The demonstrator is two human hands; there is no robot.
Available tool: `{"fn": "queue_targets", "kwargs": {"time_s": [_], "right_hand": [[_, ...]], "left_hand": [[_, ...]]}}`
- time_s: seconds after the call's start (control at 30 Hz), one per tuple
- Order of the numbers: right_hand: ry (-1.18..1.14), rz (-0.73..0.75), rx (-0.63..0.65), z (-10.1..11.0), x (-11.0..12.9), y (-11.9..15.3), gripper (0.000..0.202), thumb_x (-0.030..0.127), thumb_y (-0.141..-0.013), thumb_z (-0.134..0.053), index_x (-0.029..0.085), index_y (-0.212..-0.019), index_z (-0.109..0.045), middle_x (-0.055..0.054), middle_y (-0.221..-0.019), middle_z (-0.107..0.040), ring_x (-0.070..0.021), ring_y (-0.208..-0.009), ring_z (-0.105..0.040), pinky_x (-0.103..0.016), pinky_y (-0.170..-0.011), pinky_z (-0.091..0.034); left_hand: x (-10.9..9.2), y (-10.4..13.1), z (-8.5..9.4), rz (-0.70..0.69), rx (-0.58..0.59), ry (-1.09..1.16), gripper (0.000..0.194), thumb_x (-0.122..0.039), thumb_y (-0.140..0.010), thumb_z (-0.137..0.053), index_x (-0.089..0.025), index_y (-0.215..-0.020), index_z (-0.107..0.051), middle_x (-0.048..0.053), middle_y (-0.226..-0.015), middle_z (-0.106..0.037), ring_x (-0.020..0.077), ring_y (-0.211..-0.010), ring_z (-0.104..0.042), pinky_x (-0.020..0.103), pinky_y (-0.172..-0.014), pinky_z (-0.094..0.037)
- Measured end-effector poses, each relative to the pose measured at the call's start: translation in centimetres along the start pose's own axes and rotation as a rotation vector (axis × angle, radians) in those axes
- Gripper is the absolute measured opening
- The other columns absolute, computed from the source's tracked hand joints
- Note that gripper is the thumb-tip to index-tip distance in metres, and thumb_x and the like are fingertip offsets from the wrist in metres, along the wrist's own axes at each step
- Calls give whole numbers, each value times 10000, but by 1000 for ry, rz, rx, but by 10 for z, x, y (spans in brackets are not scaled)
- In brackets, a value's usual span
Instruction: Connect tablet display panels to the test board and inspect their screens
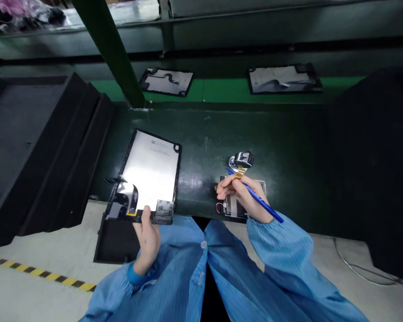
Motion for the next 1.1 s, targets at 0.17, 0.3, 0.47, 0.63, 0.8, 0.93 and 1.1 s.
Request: {"fn": "queue_targets", "kwargs": {"time_s": [0.17,0.3,0.47,0.63,0.8,0.93,1.1], "right_hand": [[81,16,-64,-6,0,-2,359,555,-943,-648,199,-934,-693,4,-660,-652,-119,-488,-600,-266,-505,-537],[188,-19,-81,-15,6,-2,401,586,-931,-644,192,-984,-696,2,-660,-646,-118,-469,-575,-265,-469,-501],[305,-26,-17,-31,14,4,417,607,-969,-563,206,-924,-670,26,-607,-602,-106,-461,-536,-249,-469,-447],[475,-35,-3,-40,15,5,418,577,-977,-553,214,-776,-607,41,-558,-542,-102,-464,-488,-243,-469,-400],[431,-26,44,-42,11,0,381,569,-976,-559,213,-864,-635,30,-618,-571,-103,-480,-480,-240,-453,-388],[380,19,25,-40,15,0,361,569,-936,-632,212,-889,-643,16,-654,-597,-112,-513,-510,-246,-470,-397],[292,64,61,-45,23,3,274,487,-952,-645,217,-914,-629,17,-672,-601,-110,-533,-529,-248,-513,-421]], "left_hand": [[-6,8,-42,153,62,214,496,-578,-907,-512,-345,-1344,-530,34,-1347,-695,267,-1348,-581,430,-1042,-533],[9,15,-65,447,550,281,559,-721,-804,-556,-229,-995,-740,130,-1056,-797,343,-1004,-753,424,-807,-602],[-19,22,-46,477,1134,80,659,-665,-939,-413,-138,-843,-797,171,-867,-795,250,-764,-756,342,-705,-580],[-98,-31,-23,-288,665,-455,364,-397,-987,-502,-189,-787,-724,59,-735,-709,203,-696,-651,320,-692,-498],[-126,-102,-52,-735,197,-876,155,-205,-838,-696,-153,-975,-646,142,-1097,-640,342,-1096,-565,500,-976,-438],[-125,-113,-69,-636,508,-806,131,-237,-807,-703,-188,-750,-595,72,-816,-632,273,-859,-601,433,-852,-477],[-132,-59,-57,-258,1070,-277,234,-428,-876,-620,-216,-778,-610,15,-628,-613,172,-582,-553,314,-609,-428]]}}
Point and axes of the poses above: each hand's wrist, its own y-axis away from the middle knuckle, its own z-axis out of the back of the hand, x = y × z, the point moved 3 cm from there along -y, towards the middle knuckle
